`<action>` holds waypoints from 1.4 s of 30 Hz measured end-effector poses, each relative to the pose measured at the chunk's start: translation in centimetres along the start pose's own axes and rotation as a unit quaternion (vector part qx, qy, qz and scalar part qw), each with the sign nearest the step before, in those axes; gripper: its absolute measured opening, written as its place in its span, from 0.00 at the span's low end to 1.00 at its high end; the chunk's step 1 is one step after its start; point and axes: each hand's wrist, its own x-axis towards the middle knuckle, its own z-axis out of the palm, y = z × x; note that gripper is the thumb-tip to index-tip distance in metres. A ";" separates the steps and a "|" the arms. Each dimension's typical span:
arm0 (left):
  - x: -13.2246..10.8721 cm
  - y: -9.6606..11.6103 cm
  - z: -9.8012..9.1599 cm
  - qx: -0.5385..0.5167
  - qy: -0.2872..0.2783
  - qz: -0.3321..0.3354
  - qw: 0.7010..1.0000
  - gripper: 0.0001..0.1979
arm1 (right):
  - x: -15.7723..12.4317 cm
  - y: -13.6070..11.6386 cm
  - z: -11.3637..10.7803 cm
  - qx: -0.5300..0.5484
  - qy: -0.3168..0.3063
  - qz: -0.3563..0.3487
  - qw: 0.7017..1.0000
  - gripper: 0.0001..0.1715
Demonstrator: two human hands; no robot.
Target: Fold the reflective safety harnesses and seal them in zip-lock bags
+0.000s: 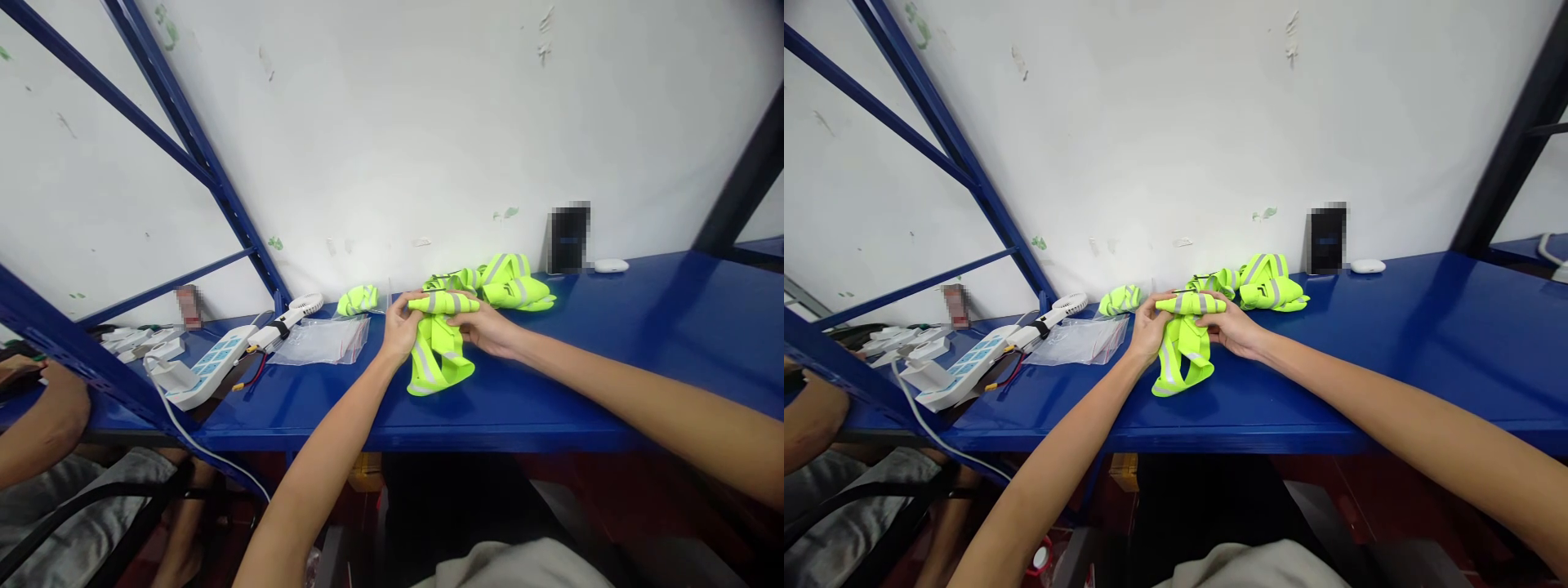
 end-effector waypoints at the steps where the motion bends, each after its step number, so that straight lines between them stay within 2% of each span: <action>1: 0.0 0.0 0.0 0.005 -0.006 0.005 1.000 0.11 | 0.0 0.0 0.0 -0.001 0.003 0.000 1.000 0.36; 5: 0.1 0.1 -0.4 0.021 -0.013 0.018 1.000 0.09 | -0.4 -0.7 -0.1 0.034 -0.033 0.012 0.999 0.33; 8: 0.4 0.0 -1.0 0.046 -0.016 0.040 0.998 0.06 | -0.9 -1.6 -0.1 0.074 -0.093 0.037 0.992 0.21; 11: 0.5 -0.1 -1.4 0.068 -0.023 0.046 0.996 0.05 | -1.1 -2.0 0.0 0.065 -0.081 0.032 0.994 0.17; 15: 0.3 0.4 -0.8 -0.014 -0.038 -0.015 0.999 0.16 | -0.6 -1.9 -0.2 0.021 -0.029 -0.017 0.999 0.26; 18: 0.0 1.2 0.1 -0.109 -0.045 -0.098 0.988 0.31 | -0.1 -1.9 -0.9 -0.010 0.004 -0.061 0.998 0.34; 21: -0.4 1.6 0.7 -0.122 -0.029 -0.195 0.973 0.41 | 0.1 -2.0 -1.4 -0.038 0.037 -0.100 0.994 0.45; 23: -0.5 1.4 0.8 -0.110 -0.028 -0.235 0.965 0.42 | 0.1 -2.1 -1.5 -0.053 0.047 -0.124 0.990 0.49; 25: -0.4 1.1 0.7 -0.108 -0.038 -0.250 0.961 0.38 | 0.1 -2.0 -1.4 -0.078 0.050 -0.148 0.985 0.48; 28: -0.4 1.0 0.6 -0.119 -0.059 -0.257 0.957 0.31 | 0.3 -1.7 -1.5 -0.180 0.072 -0.200 0.960 0.40; 31: -0.5 1.3 0.5 -0.128 -0.080 -0.277 0.949 0.31 | 0.6 -1.5 -1.8 -0.329 0.103 -0.267 0.900 0.29; 33: -0.7 1.5 0.6 -0.132 -0.088 -0.278 0.947 0.36 | 0.7 -1.4 -2.0 -0.387 0.109 -0.294 0.867 0.24; 35: -0.9 1.5 0.7 -0.136 -0.093 -0.260 0.952 0.44 | 0.7 -1.3 -2.2 -0.406 0.113 -0.302 0.855 0.21; 39: -1.2 0.7 0.8 -0.108 -0.119 -0.208 0.965 0.60 | 1.1 -1.1 -2.9 -0.417 0.142 -0.285 0.851 0.20; 42: -1.4 0.2 0.7 -0.090 -0.147 -0.164 0.971 0.64 | 1.4 -0.8 -3.2 -0.387 0.173 -0.276 0.863 0.26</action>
